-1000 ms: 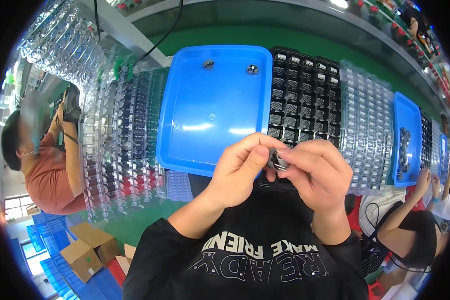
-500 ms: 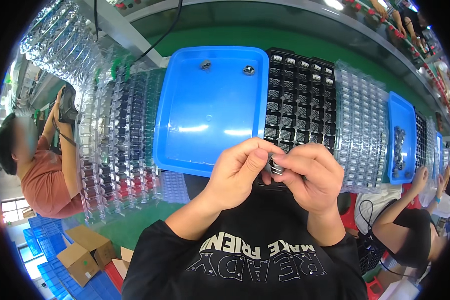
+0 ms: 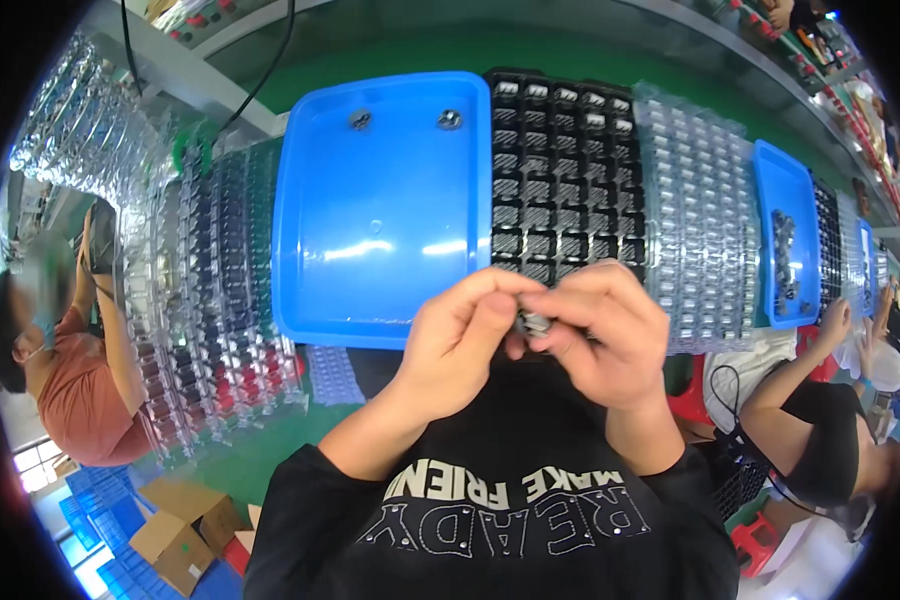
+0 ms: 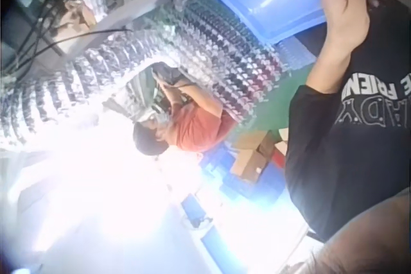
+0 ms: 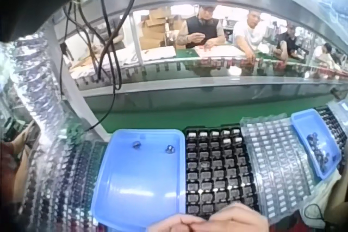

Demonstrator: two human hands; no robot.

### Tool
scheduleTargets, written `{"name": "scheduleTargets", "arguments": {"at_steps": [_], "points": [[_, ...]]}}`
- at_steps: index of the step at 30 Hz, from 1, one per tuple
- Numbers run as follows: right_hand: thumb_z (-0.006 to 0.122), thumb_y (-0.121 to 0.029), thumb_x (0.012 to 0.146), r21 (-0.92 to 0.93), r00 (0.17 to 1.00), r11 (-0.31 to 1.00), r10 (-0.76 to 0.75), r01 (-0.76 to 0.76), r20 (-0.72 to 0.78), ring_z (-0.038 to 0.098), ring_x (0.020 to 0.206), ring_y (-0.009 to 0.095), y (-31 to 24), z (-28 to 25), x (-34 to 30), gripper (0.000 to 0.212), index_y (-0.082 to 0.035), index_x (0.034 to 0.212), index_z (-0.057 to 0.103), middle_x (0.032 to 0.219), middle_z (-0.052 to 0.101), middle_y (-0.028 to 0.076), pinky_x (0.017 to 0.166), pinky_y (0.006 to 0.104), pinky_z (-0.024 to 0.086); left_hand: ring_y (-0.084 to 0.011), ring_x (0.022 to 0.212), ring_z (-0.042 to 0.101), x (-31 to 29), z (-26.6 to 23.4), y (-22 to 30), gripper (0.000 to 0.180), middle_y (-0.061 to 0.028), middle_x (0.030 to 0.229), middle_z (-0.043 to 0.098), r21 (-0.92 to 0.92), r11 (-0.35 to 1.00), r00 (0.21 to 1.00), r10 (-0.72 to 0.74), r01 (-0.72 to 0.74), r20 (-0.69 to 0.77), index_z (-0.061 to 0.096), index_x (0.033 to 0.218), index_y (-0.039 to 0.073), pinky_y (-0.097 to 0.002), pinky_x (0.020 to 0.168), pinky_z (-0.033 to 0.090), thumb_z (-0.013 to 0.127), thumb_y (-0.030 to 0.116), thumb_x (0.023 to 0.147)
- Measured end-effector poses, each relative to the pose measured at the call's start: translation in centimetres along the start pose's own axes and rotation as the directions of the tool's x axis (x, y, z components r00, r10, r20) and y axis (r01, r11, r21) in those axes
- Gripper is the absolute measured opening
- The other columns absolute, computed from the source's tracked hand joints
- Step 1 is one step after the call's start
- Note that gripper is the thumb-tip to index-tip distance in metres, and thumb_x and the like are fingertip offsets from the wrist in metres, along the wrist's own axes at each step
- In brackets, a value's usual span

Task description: Sorting small electronic components from a bulk tray into individual compartments in a secondary tray on an assembly line.

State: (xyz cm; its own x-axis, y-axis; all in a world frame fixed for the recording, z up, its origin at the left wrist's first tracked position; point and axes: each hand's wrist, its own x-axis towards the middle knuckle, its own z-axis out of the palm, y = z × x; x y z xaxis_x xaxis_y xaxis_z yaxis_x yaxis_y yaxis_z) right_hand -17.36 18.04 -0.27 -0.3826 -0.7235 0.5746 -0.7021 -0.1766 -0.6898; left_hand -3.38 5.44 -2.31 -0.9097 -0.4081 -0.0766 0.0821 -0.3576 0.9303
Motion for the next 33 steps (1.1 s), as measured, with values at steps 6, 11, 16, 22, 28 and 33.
{"name": "scheduleTargets", "arguments": {"at_steps": [6, 11, 16, 22, 28, 33], "points": [[0.083, 0.000, 0.074, 0.040, 0.992, 0.993, 0.110, -0.107, -0.060, 0.068, 0.082, 0.022, 0.5, -0.2, -1.1, 0.021, -0.005, 0.089, 0.069, 0.090, 0.070, 0.008, 0.069, 0.0323, 0.053, -0.0057, 0.077, 0.059, 1.2, 0.5, -0.9, 0.030, -0.0012, 0.092, 0.067, 0.127, 0.990, 0.998, 0.069, -0.066, -0.015, 0.065, 0.120, 0.002, -0.0226, 0.071, 0.050, 0.056, 0.028, 0.107], [0.078, -0.001, 0.076, -0.072, 0.971, 0.970, 0.236, -0.232, 0.048, 0.066, 0.078, 0.022, 2.8, -1.6, 0.7, 0.014, -0.003, 0.084, 0.067, 0.087, 0.069, 0.010, 0.070, 0.0319, 0.053, -0.0179, 0.083, 0.069, 4.0, -0.5, 0.3, 0.024, -0.0099, 0.093, 0.072, 0.546, 0.837, 0.999, 0.047, -0.048, 0.016, 0.064, 0.121, 0.004, -0.0322, 0.075, 0.055, 0.062, 0.017, 0.101], [0.069, -0.007, 0.083, -0.588, 0.953, 0.756, 0.285, -0.287, -0.098, 0.066, 0.082, 0.034, 11.1, -5.6, 5.0, 0.005, -0.004, 0.085, 0.065, 0.083, 0.064, 0.014, 0.073, 0.0426, 0.052, -0.0403, 0.101, 0.067, 12.0, -5.1, 3.0, 0.035, -0.0188, 0.109, 0.070, 0.978, 0.186, 0.878, 0.479, -0.100, -0.002, 0.064, 0.124, 0.006, -0.0453, 0.088, 0.054, 0.066, 0.004, 0.089], [0.064, -0.004, 0.079, -0.783, 0.914, 0.591, 0.398, -0.193, 0.075, 0.068, 0.089, 0.039, 14.7, -6.3, 7.2, 0.008, -0.006, 0.086, 0.066, 0.088, 0.067, 0.017, 0.074, 0.0506, 0.054, -0.0411, 0.105, 0.064, 16.9, -8.8, 0.5, 0.029, -0.0190, 0.112, 0.066, 0.999, 0.006, 0.938, 0.344, -0.039, 0.035, 0.063, 0.115, 0.006, -0.0488, 0.089, 0.053, 0.070, 0.006, 0.086], [0.062, -0.006, 0.083, -0.826, 0.900, 0.541, 0.424, -0.159, 0.104, 0.070, 0.095, 0.036, 16.7, -5.6, 7.2, 0.015, -0.006, 0.095, 0.071, 0.090, 0.069, 0.015, 0.079, 0.0484, 0.058, -0.0401, 0.098, 0.066, 18.0, -8.1, 0.5, 0.028, -0.0192, 0.105, 0.067, 1.000, -0.011, 0.961, 0.278, 0.015, -0.011, 0.060, 0.107, 0.003, -0.0480, 0.083, 0.053, 0.070, 0.010, 0.081], [0.073, -0.015, 0.084, -0.646, 0.799, 0.574, 0.593, -0.503, -0.096, 0.068, 0.108, 0.037, 12.7, -13.8, 5.4, 0.031, -0.002, 0.111, 0.071, 0.111, 0.072, 0.020, 0.094, 0.0452, 0.053, -0.0219, 0.085, 0.066, 14.1, -7.1, 3.8, 0.017, -0.0140, 0.093, 0.066, 0.953, 0.290, 0.946, 0.278, 0.085, -0.169, 0.068, 0.100, 0.002, -0.0340, 0.077, 0.053, 0.068, 0.008, 0.085]]}}
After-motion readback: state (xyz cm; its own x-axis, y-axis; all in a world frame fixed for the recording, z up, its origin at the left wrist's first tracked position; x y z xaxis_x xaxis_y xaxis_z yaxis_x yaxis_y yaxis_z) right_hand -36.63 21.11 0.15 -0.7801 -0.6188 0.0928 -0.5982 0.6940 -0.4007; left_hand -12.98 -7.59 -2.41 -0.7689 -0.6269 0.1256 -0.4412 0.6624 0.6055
